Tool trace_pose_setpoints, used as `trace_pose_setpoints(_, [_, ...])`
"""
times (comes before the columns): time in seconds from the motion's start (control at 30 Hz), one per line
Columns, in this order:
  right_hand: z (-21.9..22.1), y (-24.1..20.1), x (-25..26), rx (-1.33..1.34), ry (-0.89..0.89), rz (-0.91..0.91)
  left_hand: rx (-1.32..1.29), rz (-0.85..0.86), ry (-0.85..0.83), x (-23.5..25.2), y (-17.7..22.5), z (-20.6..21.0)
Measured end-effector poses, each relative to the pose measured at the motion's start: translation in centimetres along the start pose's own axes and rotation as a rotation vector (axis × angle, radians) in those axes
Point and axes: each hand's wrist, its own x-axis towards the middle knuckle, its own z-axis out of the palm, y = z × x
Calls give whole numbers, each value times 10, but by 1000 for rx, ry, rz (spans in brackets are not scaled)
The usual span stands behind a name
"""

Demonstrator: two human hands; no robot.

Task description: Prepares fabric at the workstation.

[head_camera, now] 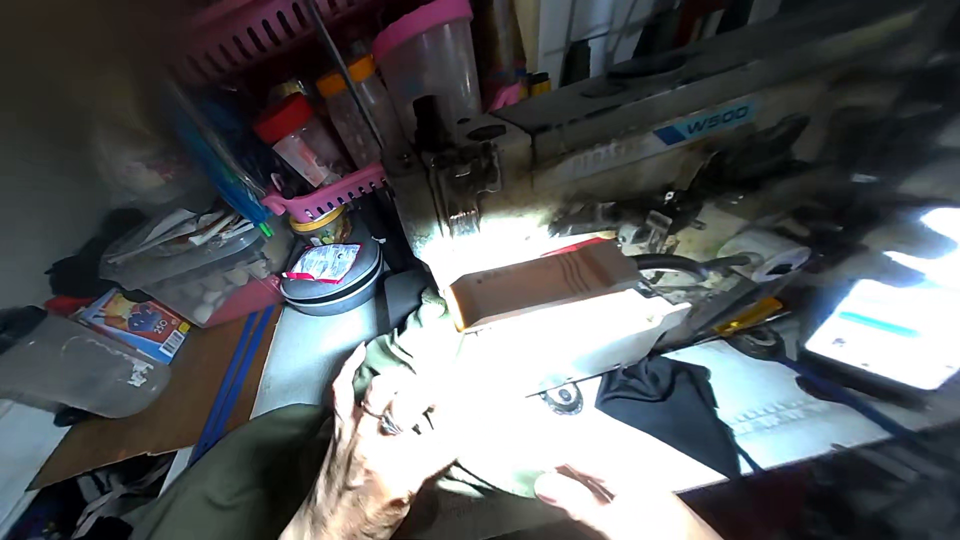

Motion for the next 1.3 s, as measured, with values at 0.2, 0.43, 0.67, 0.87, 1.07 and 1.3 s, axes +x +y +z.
trace_pose_setpoints(0.2, [1,2,7,86,21,102,383,-76,-52,15,3,-3])
trace_pose_setpoints(0.43, [8,25,36,123,70,116,548,-168,-175,37,-7,5])
trace_pose_setpoints(0.67, [6,21,59,134,77,119,521,-224,-205,51,-21,12])
trace_pose_setpoints(0.87, [8,24,64,-51,76,135,493,-219,-280,61,-28,12])
trace_pose_setpoints(1.07, [25,2,29,105,244,237,269,-210,-520,78,-17,-14])
trace_pose_setpoints(1.3, [33,6,18,95,289,292,199,-375,-618,109,-22,32])
